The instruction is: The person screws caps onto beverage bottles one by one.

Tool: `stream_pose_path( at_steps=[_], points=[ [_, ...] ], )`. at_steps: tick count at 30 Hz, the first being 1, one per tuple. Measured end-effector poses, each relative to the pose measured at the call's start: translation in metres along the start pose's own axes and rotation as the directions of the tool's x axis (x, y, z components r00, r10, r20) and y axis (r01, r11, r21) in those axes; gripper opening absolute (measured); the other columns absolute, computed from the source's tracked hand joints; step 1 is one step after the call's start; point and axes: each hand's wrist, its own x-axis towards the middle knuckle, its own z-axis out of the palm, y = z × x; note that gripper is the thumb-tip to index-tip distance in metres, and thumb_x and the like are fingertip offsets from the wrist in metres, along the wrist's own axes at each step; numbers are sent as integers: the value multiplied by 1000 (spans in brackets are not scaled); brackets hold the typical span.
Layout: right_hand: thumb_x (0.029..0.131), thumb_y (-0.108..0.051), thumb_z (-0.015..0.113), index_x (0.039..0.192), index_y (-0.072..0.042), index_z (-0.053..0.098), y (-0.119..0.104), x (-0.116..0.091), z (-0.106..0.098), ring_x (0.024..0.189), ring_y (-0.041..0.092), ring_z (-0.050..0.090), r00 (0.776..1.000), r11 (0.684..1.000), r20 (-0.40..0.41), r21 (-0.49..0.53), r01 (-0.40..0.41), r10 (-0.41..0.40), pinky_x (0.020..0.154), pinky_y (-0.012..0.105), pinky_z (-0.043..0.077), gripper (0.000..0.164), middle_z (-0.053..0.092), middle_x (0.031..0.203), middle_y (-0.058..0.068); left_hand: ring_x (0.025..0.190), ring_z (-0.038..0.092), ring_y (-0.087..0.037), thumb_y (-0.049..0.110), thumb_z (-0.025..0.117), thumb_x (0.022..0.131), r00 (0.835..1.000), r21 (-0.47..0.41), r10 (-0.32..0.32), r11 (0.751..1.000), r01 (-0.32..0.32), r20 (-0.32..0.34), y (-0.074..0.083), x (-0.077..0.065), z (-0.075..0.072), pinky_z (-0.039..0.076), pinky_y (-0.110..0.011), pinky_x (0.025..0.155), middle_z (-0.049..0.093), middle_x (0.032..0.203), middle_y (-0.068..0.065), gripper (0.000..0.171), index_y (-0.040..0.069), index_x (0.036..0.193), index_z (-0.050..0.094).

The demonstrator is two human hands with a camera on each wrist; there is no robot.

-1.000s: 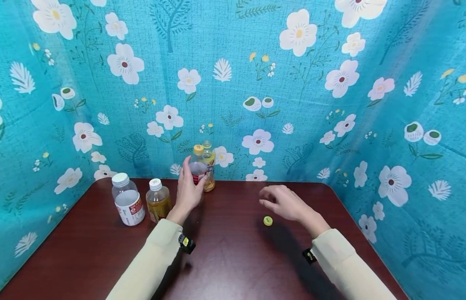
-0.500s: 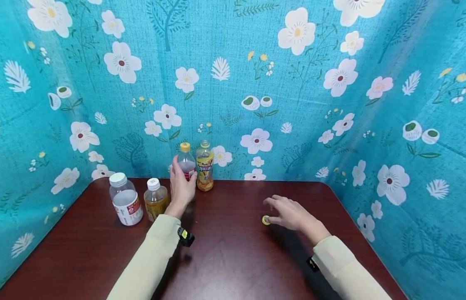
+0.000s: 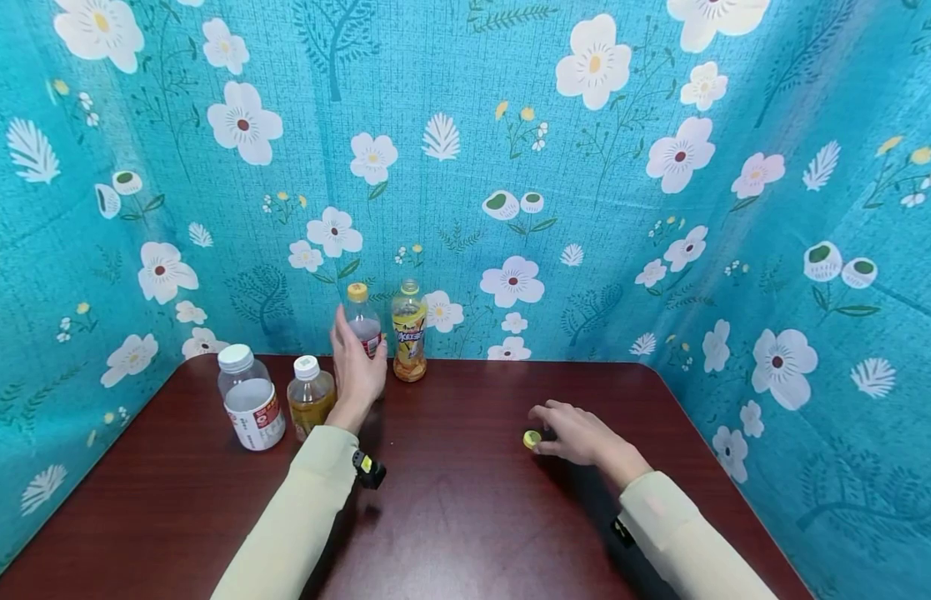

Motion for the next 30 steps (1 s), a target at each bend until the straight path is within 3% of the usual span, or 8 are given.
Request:
stream_pose_path(
  at_steps=[6,10,13,17,19,21,24,30],
  points=[
    [88,-30,83,127,-15,66,1,4,4,94,17,59,1000,1000,18,-1,-2,2,83,44,57,45,64,114,2,154,19,-36,23,69,98,996,58,83,995,-81,-44,11,-5,-2,30,-55,119,9,168,-16,96,20,165,-1],
    [87,-28,83,123,-15,67,-1,5,5,89,15,56,1000,1000,27,19,-14,14,80,41,56,42,64,107,1,155,11,-37,22,71,96,979,127,185,977,-173,-83,19,-10,-3,29,-57,119,5,169,-17,96,14,165,4],
    [87,-28,83,122,-15,67,-2,5,5,89,15,57,1000,1000,29,12,-5,5,80,42,56,41,64,108,2,154,9,-41,21,75,94,941,205,310,938,-279,-134,26,-15,-3,25,-60,120,9,167,-20,95,9,163,11],
    [87,-27,83,121,-15,68,-4,5,6,90,16,57,1000,1000,23,-5,5,-5,81,43,56,40,64,109,2,154,10,-42,25,78,91,861,306,473,861,-407,-187,37,-22,-2,22,-62,120,17,164,-24,95,8,161,17],
    [86,-28,84,121,-15,68,-4,6,6,91,16,58,1000,1000,21,-9,0,0,82,43,57,40,64,109,1,153,15,-42,27,79,90,823,325,532,828,-457,-198,45,-26,1,24,-62,119,22,162,-24,93,9,160,20],
    [86,-28,84,121,-16,68,-3,6,6,91,16,58,1000,1000,19,-15,-6,7,83,44,57,40,65,109,1,152,19,-41,30,78,90,803,310,564,811,-496,-192,52,-29,4,26,-60,119,26,160,-24,92,11,160,21],
    [86,-28,84,122,-17,68,-3,6,7,92,16,58,1000,999,11,-31,-15,16,83,43,57,41,64,110,0,148,26,-39,32,79,89,812,243,564,817,-523,-150,59,-30,11,30,-57,117,31,157,-21,92,13,160,22],
    [86,-27,84,121,-16,69,-4,7,9,95,18,56,999,997,-31,-72,15,-17,82,41,57,39,59,110,1,147,24,-34,33,84,85,898,124,439,892,-434,-14,57,-24,31,29,-56,118,27,158,-17,105,14,162,16]
  ],
)
